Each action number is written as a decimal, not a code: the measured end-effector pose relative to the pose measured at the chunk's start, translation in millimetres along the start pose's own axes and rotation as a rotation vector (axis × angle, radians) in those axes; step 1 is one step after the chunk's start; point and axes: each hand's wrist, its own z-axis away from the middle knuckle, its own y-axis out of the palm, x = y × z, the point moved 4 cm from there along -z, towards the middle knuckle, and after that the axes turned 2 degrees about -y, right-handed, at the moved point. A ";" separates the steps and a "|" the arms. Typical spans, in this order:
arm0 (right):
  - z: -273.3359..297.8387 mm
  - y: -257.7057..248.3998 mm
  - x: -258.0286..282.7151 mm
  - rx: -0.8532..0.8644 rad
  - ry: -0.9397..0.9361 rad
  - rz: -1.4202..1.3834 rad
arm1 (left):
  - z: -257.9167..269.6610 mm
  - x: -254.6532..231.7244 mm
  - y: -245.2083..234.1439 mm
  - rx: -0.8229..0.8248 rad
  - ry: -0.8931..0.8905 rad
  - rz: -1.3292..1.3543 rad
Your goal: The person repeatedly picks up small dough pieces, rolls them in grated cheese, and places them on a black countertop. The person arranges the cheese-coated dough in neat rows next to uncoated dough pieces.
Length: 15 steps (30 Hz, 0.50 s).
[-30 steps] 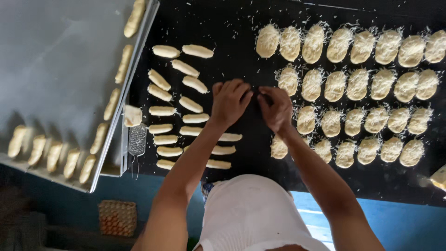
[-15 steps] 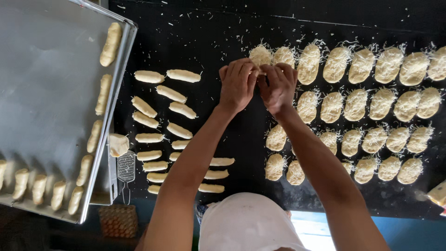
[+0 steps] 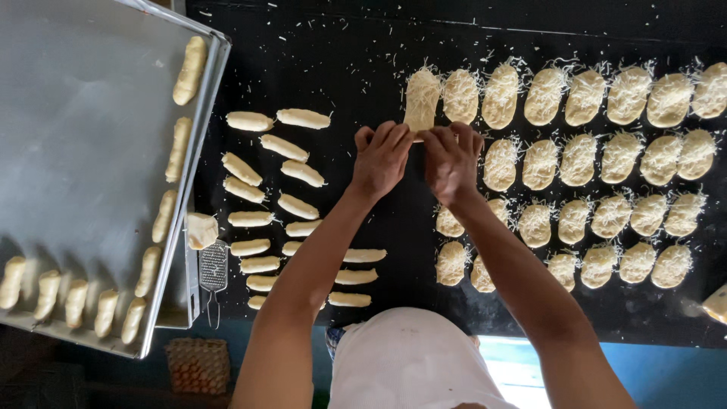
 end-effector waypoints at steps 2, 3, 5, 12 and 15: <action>11.5 -4.7 14.4 0.033 0.023 0.010 | 4.9 -11.1 -15.3 0.026 -0.035 -0.004; 16.4 -5.4 20.4 0.071 0.046 0.019 | 6.7 -15.2 -21.6 0.056 -0.072 -0.007; 20.7 -20.3 36.5 0.080 0.038 0.056 | 17.1 -24.2 -29.6 0.067 -0.068 -0.026; 44.2 -21.7 55.6 0.168 0.037 0.049 | 40.1 -40.2 -40.9 0.154 -0.087 -0.092; 44.6 -25.2 57.6 0.132 0.014 0.051 | 33.8 -41.4 -54.2 0.207 -0.081 0.031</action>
